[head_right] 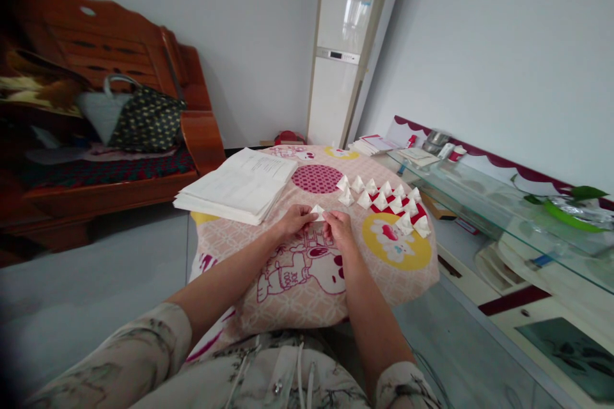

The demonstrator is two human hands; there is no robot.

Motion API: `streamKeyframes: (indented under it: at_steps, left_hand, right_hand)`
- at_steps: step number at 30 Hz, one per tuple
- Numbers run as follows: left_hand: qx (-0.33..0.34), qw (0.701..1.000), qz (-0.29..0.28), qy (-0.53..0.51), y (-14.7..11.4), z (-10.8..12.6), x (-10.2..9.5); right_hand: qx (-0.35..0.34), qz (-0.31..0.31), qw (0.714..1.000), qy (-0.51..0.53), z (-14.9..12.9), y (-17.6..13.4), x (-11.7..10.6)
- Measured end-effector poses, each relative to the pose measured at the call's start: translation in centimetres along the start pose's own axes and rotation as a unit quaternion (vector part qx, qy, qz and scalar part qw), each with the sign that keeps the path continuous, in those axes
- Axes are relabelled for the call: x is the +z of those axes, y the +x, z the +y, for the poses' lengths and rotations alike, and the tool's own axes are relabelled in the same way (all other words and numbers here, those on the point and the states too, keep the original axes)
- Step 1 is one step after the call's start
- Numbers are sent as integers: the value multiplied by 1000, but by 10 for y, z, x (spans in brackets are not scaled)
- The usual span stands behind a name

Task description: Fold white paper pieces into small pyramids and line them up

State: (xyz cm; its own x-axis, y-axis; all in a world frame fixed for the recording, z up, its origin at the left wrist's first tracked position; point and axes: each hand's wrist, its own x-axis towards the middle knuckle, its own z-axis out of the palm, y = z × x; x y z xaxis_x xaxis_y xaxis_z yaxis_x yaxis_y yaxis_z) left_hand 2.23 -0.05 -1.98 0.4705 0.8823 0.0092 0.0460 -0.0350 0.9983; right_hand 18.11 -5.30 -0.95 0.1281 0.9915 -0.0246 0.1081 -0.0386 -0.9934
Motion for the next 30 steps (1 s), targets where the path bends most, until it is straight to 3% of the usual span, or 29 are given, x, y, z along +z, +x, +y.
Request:
streamKeyframes:
  at_steps: [3, 8, 15, 30]
  left_hand:
    - [1, 1000, 18, 6, 0, 0, 1]
    - [-22, 998, -10, -60, -3, -1, 2]
    - [-32, 987, 36, -155, -2, 2, 1]
    - [-67, 975, 34, -210, -5, 6, 3]
  right_hand:
    - [1, 4, 1000, 10, 1, 0, 0]
    - [-15, 14, 1000, 18, 3, 1, 0]
    - [-44, -34, 992, 117, 6, 3, 0]
    - [-51, -17, 994, 97, 6, 4, 1]
